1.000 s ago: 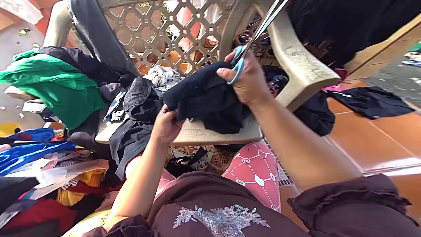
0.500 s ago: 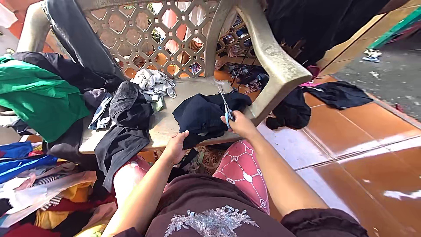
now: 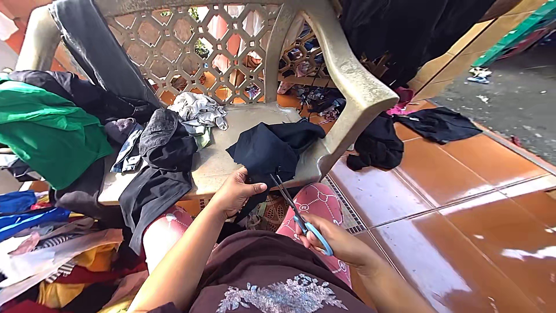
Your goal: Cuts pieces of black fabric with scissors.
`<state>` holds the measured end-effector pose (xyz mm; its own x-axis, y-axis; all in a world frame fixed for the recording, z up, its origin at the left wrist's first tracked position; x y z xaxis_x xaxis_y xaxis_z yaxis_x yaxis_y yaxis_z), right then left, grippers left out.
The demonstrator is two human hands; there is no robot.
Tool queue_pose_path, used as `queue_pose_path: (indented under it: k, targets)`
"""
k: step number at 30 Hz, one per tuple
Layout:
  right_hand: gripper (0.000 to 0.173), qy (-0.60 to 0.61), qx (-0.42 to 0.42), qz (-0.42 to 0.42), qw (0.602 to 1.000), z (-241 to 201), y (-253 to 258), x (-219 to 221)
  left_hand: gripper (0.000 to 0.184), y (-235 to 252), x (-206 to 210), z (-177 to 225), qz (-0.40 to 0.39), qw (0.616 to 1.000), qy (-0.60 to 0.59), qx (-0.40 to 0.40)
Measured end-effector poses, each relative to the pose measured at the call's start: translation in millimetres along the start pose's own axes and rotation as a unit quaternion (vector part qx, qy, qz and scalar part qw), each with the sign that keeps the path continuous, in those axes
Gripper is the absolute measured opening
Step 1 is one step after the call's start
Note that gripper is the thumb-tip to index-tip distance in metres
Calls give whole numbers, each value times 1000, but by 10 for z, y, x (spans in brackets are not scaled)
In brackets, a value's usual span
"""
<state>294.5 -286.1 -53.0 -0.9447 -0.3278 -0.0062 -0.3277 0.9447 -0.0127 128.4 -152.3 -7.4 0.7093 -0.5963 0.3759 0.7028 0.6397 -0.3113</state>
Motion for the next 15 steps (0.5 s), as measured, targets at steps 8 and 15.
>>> queue_pose_path:
  k: [8,15]
  targets:
    - [45,-89,53,-110,989,-157,-26,-323,42,-51,43,74,-59,996,64,-10]
    - [52,-92,21,-118,989,-182,168,-227,48,-41,176,-26,-114,991,69,-22]
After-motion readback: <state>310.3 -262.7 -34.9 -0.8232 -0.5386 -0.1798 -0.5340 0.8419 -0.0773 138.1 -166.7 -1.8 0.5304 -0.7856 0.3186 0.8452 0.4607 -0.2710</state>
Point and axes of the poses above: each hand's wrist, its own y-axis towards the middle knuckle, its own x-axis out of the palm, z = x × y, the point moved 6 cm from there along y, towards the middle knuckle, and after that the axes turned 13 degrees about -x, right-handed, at the moved point
